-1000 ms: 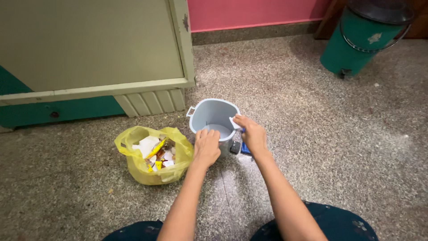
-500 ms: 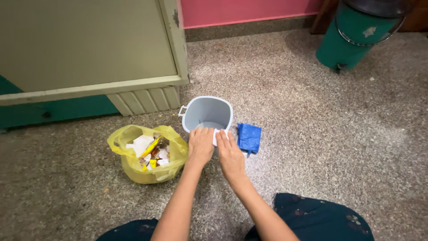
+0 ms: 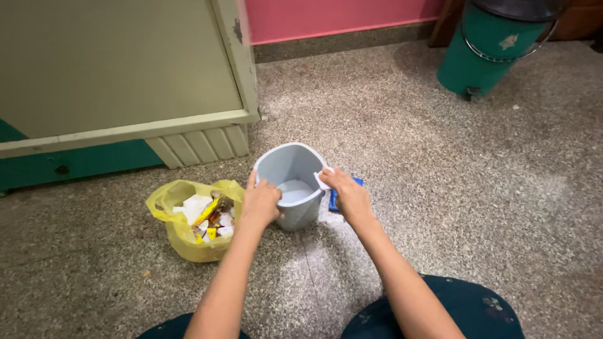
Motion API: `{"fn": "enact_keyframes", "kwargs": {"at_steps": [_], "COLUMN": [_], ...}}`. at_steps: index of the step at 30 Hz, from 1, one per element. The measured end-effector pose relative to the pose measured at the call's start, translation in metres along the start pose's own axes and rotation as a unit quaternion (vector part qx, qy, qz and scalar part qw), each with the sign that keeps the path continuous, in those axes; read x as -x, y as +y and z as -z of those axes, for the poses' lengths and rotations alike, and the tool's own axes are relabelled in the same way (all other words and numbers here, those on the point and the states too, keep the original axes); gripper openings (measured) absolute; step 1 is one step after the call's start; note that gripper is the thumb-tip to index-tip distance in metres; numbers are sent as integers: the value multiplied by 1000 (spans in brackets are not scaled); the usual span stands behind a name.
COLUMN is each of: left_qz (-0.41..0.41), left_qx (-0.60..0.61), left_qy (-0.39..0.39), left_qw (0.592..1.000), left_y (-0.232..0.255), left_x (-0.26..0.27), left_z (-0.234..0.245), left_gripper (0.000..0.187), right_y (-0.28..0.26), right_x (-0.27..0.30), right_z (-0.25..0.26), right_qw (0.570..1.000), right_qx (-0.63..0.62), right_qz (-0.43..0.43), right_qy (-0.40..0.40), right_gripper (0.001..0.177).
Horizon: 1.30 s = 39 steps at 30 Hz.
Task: The person removes a full yellow trash bag from a small gray bin, sets it aside, and then wipes the inside of the bin with a white cloth. The person continues wiping the bin's interior and exterior surfaces, then places the bin on its side and rubs the outside with both hands.
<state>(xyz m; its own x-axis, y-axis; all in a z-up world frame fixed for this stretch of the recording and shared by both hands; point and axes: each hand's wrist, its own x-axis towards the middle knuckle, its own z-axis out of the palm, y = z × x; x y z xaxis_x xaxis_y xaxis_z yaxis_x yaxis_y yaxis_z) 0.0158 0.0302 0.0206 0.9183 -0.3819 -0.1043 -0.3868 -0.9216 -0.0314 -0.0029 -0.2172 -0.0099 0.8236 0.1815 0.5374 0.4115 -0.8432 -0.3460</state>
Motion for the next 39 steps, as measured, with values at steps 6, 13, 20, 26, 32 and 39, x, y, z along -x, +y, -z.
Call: {"fn": "enact_keyframes", "kwargs": {"at_steps": [6, 13, 20, 26, 32, 39], "left_qz": [-22, 29, 83, 51, 49, 75], "left_qx": [-34, 44, 109, 77, 104, 107], "left_qy": [53, 17, 39, 80, 70, 62], "left_qw": [998, 998, 990, 993, 991, 990], "left_y": [-1, 15, 33, 32, 33, 36], "left_x": [2, -7, -23, -13, -12, -17], "left_z": [-1, -6, -12, -11, -6, -8], "left_gripper": [42, 44, 32, 41, 41, 38], "right_y": [-17, -44, -82, -70, -30, -27], "right_x": [2, 9, 34, 20, -27, -36], "right_z": [-6, -14, -25, -22, -16, -21], "right_qw": [997, 985, 990, 992, 993, 996], "right_qx": [-67, -108, -75, -25, -86, -62], "right_qz": [-16, -72, -62, -41, -20, -29], "right_qy": [32, 115, 105, 115, 76, 56], "right_gripper": [68, 66, 66, 58, 60, 57]}}
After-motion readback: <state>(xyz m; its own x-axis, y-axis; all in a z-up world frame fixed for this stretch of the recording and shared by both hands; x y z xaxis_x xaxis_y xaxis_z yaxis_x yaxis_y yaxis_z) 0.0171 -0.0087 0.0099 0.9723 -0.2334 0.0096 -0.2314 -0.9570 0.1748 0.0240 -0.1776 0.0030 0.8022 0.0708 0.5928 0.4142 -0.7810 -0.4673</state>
